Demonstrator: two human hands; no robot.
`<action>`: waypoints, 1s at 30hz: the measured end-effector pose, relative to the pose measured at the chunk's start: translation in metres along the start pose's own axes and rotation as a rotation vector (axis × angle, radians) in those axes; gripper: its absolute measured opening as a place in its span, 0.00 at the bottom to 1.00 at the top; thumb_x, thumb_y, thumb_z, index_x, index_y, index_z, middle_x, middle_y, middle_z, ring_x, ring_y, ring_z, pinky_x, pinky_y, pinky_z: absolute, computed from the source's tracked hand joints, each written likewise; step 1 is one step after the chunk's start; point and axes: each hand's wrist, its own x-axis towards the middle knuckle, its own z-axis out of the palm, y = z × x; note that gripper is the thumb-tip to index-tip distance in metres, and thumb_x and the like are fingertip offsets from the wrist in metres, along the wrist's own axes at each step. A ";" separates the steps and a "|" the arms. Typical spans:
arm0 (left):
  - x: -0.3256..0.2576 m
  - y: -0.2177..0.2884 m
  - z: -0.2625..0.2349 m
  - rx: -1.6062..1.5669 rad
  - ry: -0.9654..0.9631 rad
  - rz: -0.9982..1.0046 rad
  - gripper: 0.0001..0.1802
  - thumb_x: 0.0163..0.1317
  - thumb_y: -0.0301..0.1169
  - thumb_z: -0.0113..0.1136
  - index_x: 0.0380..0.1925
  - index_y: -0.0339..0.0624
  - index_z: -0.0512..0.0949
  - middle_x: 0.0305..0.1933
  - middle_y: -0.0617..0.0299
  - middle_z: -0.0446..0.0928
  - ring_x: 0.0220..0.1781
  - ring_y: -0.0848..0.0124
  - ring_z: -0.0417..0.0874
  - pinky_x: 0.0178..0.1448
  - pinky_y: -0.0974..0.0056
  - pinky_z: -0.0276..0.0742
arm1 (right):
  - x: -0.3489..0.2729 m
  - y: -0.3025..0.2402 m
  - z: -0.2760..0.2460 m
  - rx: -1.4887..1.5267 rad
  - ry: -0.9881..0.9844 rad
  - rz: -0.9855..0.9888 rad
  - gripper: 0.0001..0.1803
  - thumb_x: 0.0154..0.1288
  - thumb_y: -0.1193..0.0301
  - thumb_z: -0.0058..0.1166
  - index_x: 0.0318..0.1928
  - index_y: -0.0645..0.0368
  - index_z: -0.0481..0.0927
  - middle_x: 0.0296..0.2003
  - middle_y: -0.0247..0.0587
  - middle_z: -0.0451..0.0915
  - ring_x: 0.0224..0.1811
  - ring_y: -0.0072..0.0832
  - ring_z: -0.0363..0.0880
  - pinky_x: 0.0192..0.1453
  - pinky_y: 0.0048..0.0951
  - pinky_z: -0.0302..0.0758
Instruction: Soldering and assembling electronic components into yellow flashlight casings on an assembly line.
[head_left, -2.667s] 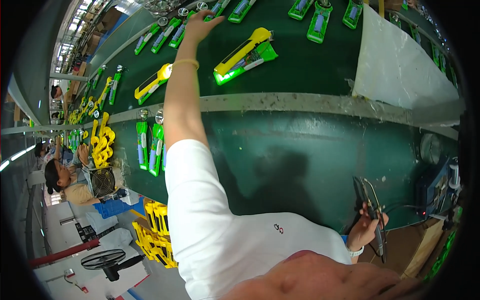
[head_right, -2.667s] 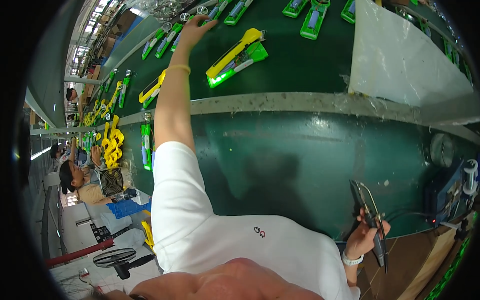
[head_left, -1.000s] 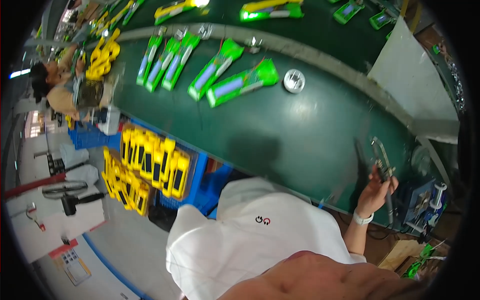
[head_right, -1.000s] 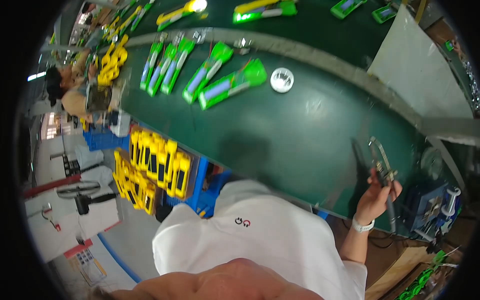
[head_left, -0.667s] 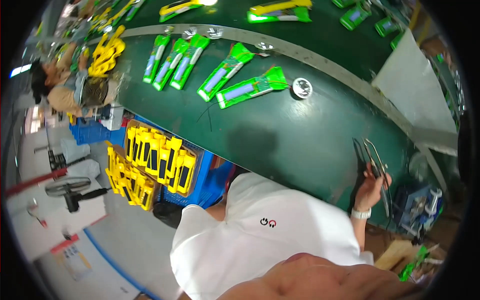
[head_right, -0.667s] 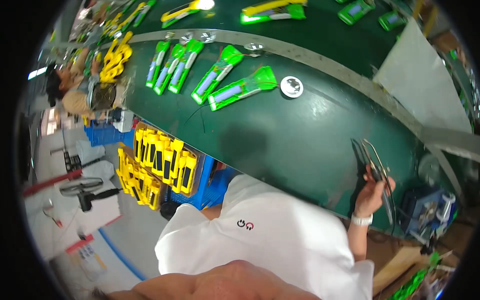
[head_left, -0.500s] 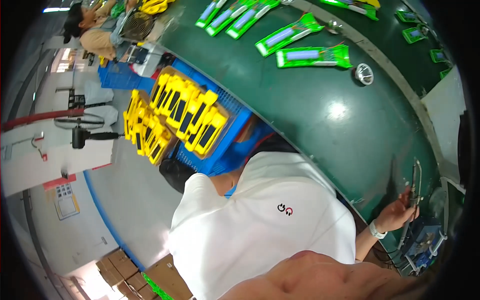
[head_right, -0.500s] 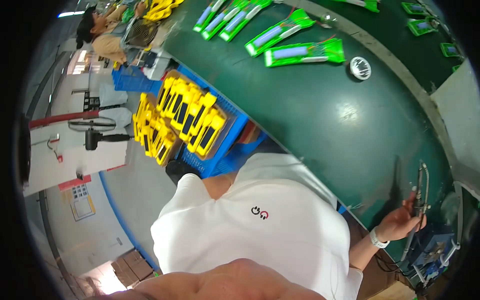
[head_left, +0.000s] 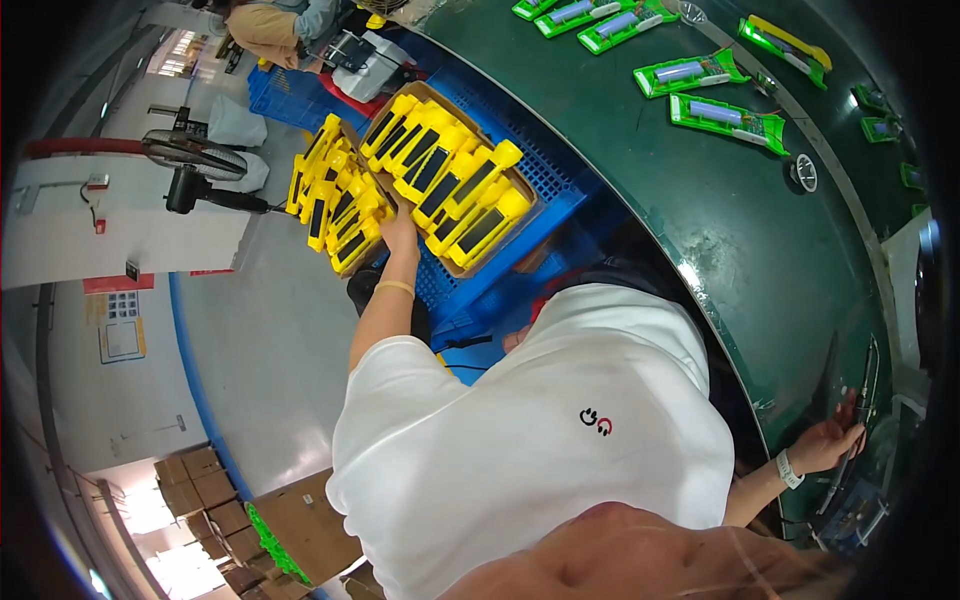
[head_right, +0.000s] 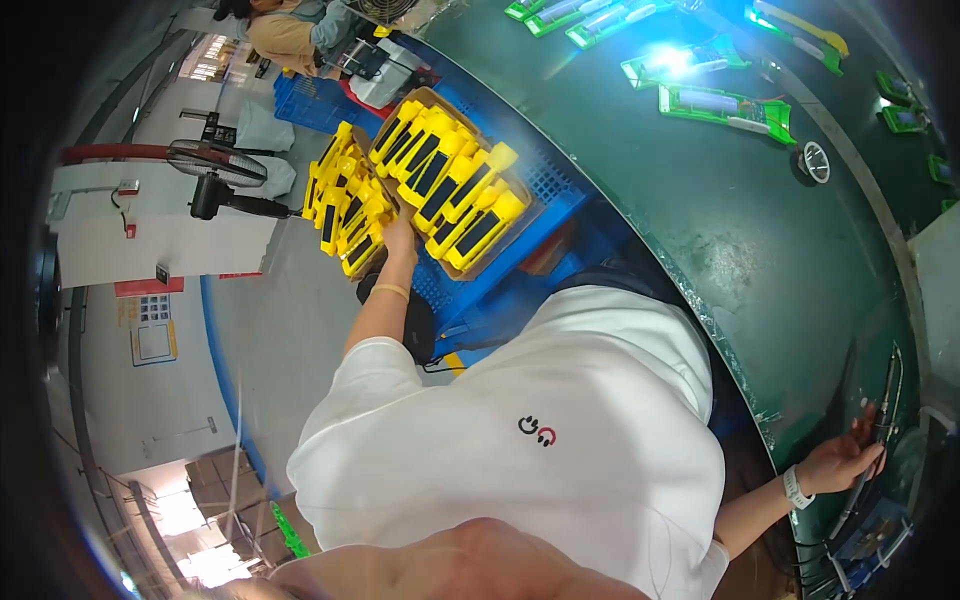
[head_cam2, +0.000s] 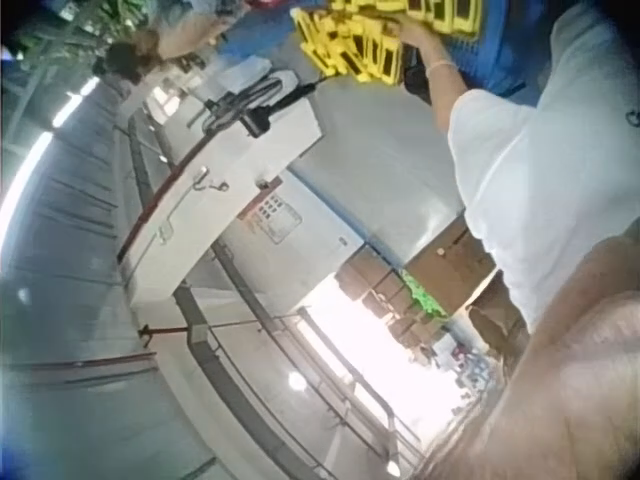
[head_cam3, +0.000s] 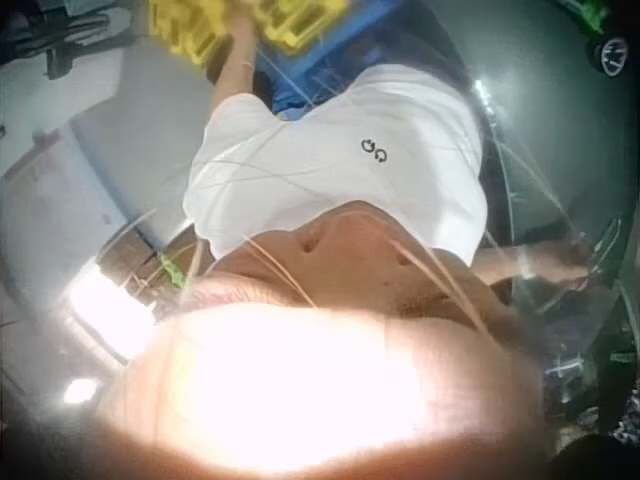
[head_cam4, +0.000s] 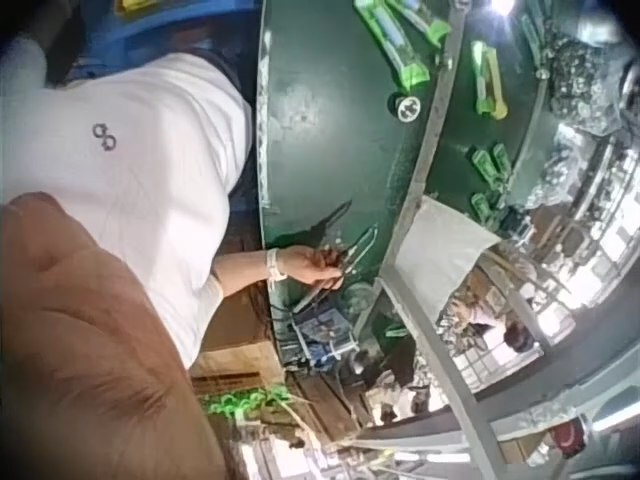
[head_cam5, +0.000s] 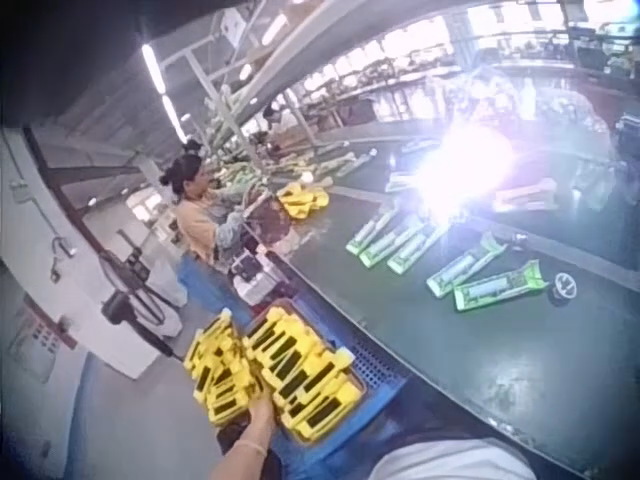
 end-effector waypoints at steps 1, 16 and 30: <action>0.002 -0.004 0.000 -0.324 -0.234 -0.147 0.30 0.62 0.44 0.54 0.58 0.36 0.65 0.56 0.54 0.72 0.54 0.63 0.75 0.53 0.61 0.73 | -0.001 0.001 0.003 0.000 0.000 0.041 0.14 0.70 0.66 0.39 0.43 0.66 0.68 0.42 0.63 0.78 0.42 0.38 0.80 0.45 0.25 0.73; 0.018 -0.041 0.024 -0.933 -0.456 -0.316 0.20 0.57 0.35 0.52 0.47 0.35 0.73 0.47 0.52 0.77 0.50 0.57 0.78 0.57 0.53 0.72 | 0.012 0.027 -0.026 -0.208 -0.127 -0.011 0.11 0.71 0.65 0.40 0.44 0.60 0.62 0.45 0.60 0.78 0.43 0.33 0.80 0.43 0.21 0.72; -0.013 0.011 -0.074 -0.900 -0.658 -0.053 0.22 0.60 0.44 0.47 0.45 0.37 0.74 0.45 0.53 0.79 0.45 0.58 0.79 0.53 0.57 0.75 | 0.004 0.014 -0.014 -0.059 -0.021 0.119 0.11 0.71 0.64 0.39 0.46 0.58 0.62 0.44 0.60 0.78 0.46 0.34 0.79 0.44 0.21 0.71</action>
